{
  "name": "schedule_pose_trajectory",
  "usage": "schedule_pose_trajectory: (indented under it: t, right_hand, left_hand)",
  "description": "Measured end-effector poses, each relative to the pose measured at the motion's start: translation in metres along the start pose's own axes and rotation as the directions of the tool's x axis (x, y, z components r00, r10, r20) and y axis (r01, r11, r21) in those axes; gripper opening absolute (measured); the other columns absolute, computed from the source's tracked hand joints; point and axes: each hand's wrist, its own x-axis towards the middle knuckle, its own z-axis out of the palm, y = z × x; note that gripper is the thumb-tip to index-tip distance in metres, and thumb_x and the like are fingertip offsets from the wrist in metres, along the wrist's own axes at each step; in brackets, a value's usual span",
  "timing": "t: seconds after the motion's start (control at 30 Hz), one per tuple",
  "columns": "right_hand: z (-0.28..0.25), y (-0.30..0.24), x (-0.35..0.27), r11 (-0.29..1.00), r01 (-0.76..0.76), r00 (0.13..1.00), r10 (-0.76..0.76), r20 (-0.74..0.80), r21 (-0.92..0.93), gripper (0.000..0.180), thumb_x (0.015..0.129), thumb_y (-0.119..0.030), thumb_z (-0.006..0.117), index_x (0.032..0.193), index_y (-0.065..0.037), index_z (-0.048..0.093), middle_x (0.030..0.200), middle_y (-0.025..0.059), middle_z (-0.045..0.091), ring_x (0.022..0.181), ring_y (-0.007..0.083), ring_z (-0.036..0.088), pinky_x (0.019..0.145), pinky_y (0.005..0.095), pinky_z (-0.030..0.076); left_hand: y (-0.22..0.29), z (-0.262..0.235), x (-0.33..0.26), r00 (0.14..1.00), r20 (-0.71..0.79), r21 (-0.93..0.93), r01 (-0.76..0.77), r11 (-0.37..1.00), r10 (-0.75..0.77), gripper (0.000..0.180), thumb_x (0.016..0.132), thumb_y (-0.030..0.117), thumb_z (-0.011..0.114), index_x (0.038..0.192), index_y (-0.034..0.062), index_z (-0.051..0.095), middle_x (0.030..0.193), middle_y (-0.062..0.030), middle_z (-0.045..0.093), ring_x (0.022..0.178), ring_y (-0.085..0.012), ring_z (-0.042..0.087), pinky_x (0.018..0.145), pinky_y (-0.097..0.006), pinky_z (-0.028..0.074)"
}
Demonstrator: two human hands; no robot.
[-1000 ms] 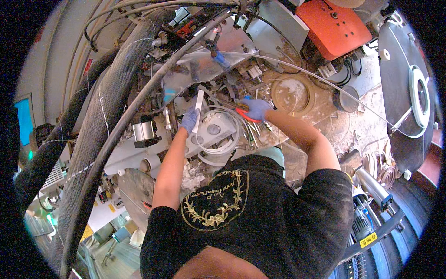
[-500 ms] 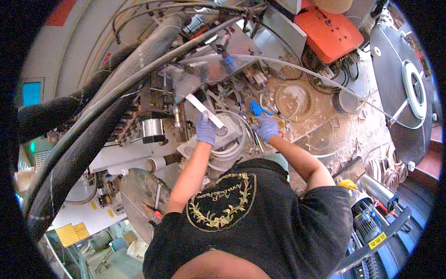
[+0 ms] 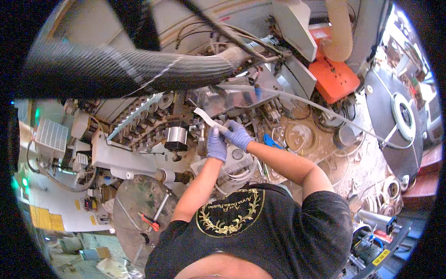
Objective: The person operates a machine's control panel, then moves to the interior to thread a white strip through a series of rollers and guides using pliers. The person repeatedly adjusts the strip's path and tension within the machine.
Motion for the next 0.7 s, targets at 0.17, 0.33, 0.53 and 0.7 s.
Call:
schedule_pose_trajectory:
  t: [0.17, 0.33, 0.53, 0.7]
  right_hand:
    - [-0.023, -0.04, 0.058, 0.806, 0.355, 0.862, -0.479, -0.169, -0.474, 0.028, 0.08, -0.031, 0.064, 0.095, -0.007, 0.065, 0.086, 0.0178, 0.065, 0.08, 0.0337, 0.063, 0.069, 0.0414, 0.05]
    - [-0.045, -0.082, 0.118, 0.222, 0.214, 0.956, -0.249, 0.157, -0.951, 0.042, 0.082, -0.009, 0.05, 0.122, -0.022, 0.052, 0.107, 0.0056, 0.06, 0.086, 0.0247, 0.064, 0.077, 0.0427, 0.047]
    - [-0.009, -0.087, 0.17, -0.155, 0.323, 0.889, -0.29, 0.356, -0.934, 0.025, 0.079, -0.01, 0.055, 0.102, -0.017, 0.061, 0.087, 0.0029, 0.065, 0.081, 0.0215, 0.065, 0.068, 0.0387, 0.045]
    - [0.016, -0.077, 0.208, -0.243, 0.359, 0.877, -0.244, 0.415, -0.901, 0.012, 0.08, -0.012, 0.053, 0.083, -0.014, 0.065, 0.078, 0.0026, 0.067, 0.075, 0.0205, 0.065, 0.063, 0.0401, 0.043]
  left_hand:
    - [0.044, -0.042, -0.003, 0.755, 0.255, 0.686, -0.582, 0.437, 0.604, 0.046, 0.081, 0.004, 0.058, 0.126, 0.0069, 0.048, 0.127, -0.0091, 0.05, 0.116, -0.0232, 0.047, 0.1, -0.033, 0.036]
    - [0.128, -0.1, -0.015, 0.656, 0.391, 0.913, -0.365, -0.183, 0.646, 0.047, 0.07, 0.023, 0.067, 0.115, 0.0158, 0.057, 0.124, -0.01, 0.05, 0.115, -0.0301, 0.045, 0.101, -0.043, 0.034]
    - [0.138, -0.132, -0.004, 0.682, 0.441, 0.878, -0.193, -0.438, 0.583, 0.044, 0.071, 0.035, 0.065, 0.112, 0.021, 0.059, 0.131, -0.0079, 0.044, 0.119, -0.0316, 0.04, 0.099, -0.046, 0.031]
    - [0.134, -0.138, 0.003, 0.635, 0.449, 0.888, -0.238, -0.395, 0.628, 0.04, 0.072, 0.039, 0.06, 0.107, 0.018, 0.062, 0.13, -0.0049, 0.047, 0.12, -0.0293, 0.04, 0.099, -0.046, 0.031]
